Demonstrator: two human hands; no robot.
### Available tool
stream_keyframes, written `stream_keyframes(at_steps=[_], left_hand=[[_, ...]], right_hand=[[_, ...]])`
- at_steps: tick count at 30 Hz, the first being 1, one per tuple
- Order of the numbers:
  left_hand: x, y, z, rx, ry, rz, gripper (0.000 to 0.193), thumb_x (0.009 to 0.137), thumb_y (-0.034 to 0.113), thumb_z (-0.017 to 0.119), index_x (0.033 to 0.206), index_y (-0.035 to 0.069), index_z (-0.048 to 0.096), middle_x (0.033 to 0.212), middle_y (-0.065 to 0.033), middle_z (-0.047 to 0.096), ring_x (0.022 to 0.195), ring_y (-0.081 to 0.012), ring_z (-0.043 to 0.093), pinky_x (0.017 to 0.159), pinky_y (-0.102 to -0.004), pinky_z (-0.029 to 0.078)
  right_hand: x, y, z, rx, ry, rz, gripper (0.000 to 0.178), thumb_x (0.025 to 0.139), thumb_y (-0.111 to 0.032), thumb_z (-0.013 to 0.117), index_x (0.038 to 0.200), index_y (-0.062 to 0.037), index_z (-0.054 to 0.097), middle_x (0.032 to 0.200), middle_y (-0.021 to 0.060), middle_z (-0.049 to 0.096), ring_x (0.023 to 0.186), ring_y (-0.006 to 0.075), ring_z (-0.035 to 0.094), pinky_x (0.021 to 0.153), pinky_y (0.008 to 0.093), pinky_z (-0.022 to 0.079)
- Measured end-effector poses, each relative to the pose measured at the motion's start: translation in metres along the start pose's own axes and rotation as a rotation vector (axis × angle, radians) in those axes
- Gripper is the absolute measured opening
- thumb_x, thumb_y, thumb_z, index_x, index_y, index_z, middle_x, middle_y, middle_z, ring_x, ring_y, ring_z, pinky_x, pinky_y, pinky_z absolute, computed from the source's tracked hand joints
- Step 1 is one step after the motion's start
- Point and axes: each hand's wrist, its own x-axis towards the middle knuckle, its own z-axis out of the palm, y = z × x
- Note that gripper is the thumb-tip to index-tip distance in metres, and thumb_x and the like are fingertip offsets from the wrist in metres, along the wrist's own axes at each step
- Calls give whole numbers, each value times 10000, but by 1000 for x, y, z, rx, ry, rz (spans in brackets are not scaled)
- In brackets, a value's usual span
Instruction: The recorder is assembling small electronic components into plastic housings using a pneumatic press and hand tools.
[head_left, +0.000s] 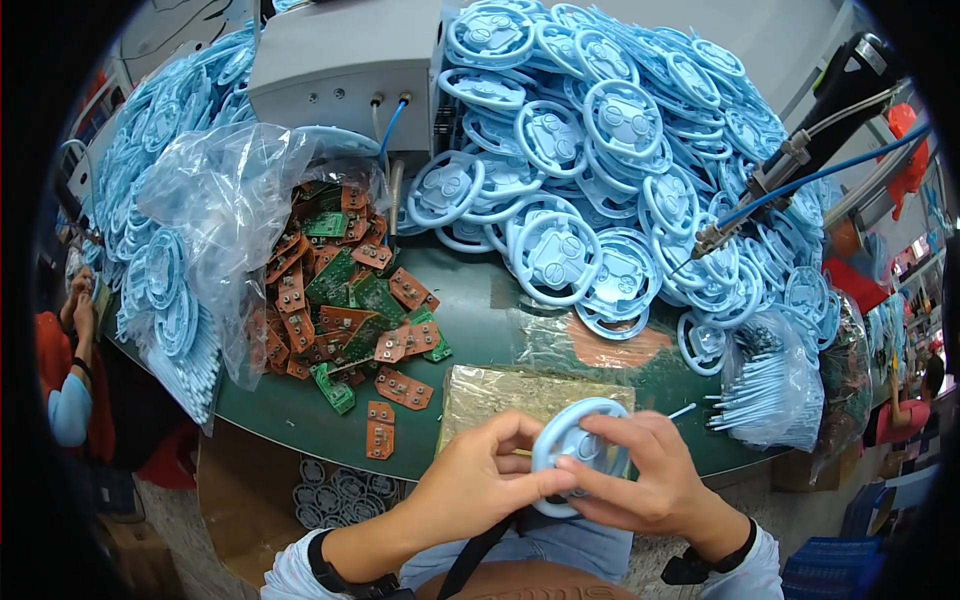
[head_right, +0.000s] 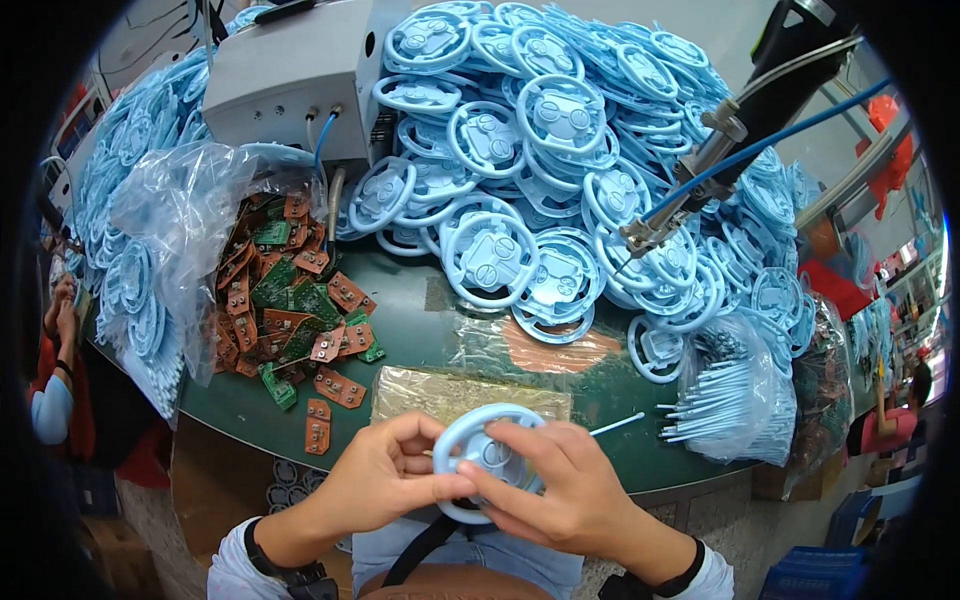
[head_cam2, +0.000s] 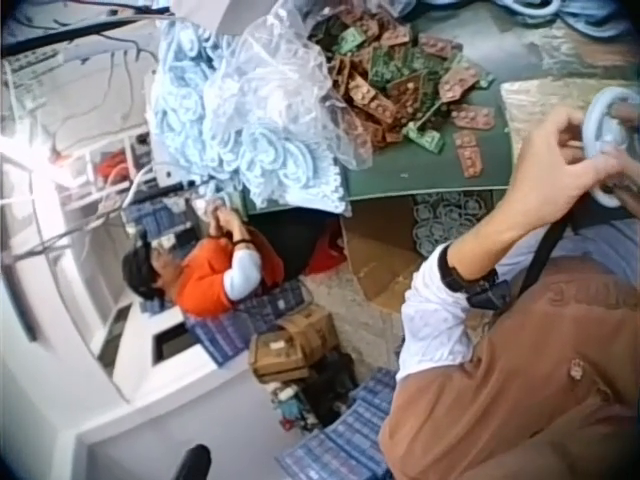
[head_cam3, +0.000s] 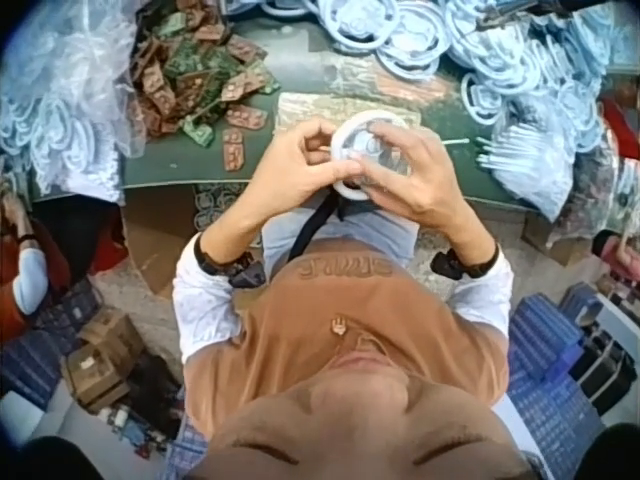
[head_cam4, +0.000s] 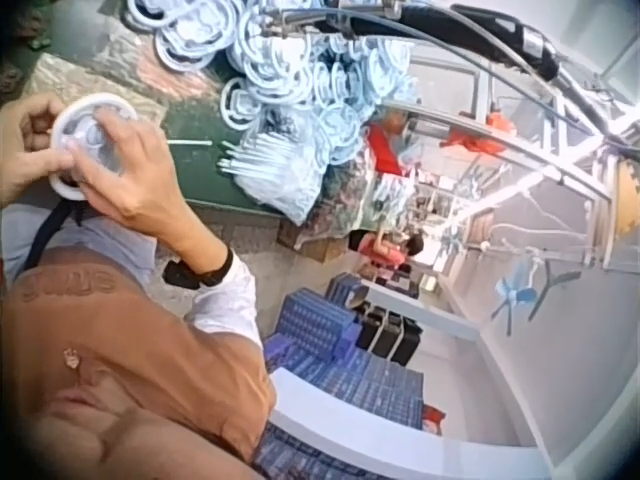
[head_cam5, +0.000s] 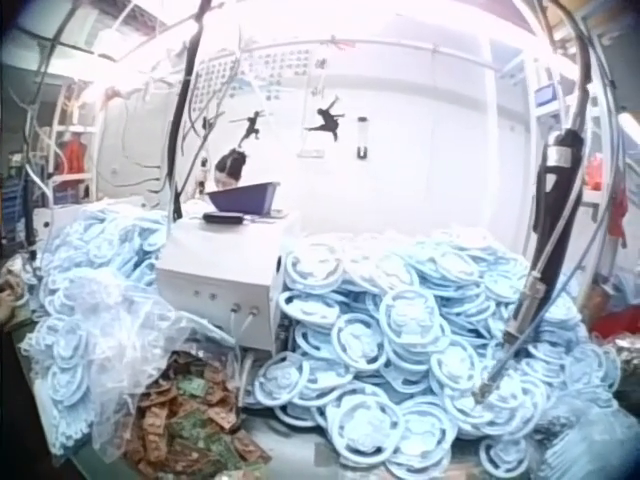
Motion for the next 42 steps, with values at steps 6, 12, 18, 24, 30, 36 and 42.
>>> stream_keyframes(at_steps=[6,12,18,24,30,36,42], left_hand=[[-10,2,-9,-91,106,188,598,859,-27,702,1372,-37,395,1222,-119,577,1073,-175,624,925,-301,533],[-11,-15,-6,115,93,210,590,873,16,713,1398,-58,455,1271,-123,587,1109,-171,591,960,-310,488],[-5,-15,-22,205,129,289,609,858,30,726,1411,2,475,1348,-113,543,1183,-169,552,972,-301,476],[21,14,-33,879,-6,614,528,863,103,689,1359,12,532,1485,-170,438,1352,-284,451,1104,-397,360],[22,-13,-20,1347,-124,571,1007,692,355,844,1455,-35,316,1531,-257,282,1352,-431,387,1120,-475,341],[26,-7,-21,1445,-209,433,1032,635,179,868,1458,-42,287,1525,-273,272,1340,-442,398,1123,-475,342],[32,9,-22,1604,-153,434,918,662,296,852,1434,65,412,1474,-170,400,1325,-369,444,1094,-612,306]], right_hand=[[-36,-4,6,892,345,818,316,778,-60,805,1047,-10,647,1051,101,633,957,202,647,846,329,550],[-5,-11,24,1174,339,768,324,819,-36,779,1090,24,612,1030,76,655,928,126,634,808,267,519],[15,11,14,685,229,464,286,747,2,787,1003,-16,662,931,107,689,792,192,674,683,293,533],[-2,19,39,-230,129,-105,294,726,-183,745,991,-77,673,1056,113,663,857,272,675,685,361,556],[7,26,-37,-209,321,-8,289,777,-61,727,1045,-7,634,937,146,679,850,297,679,772,338,546],[74,101,-121,381,931,298,518,991,-261,582,1389,23,410,1293,190,568,1190,236,577,974,357,485],[62,102,-133,896,658,32,447,959,-217,559,1304,51,461,1130,175,635,1047,325,660,958,519,541]])
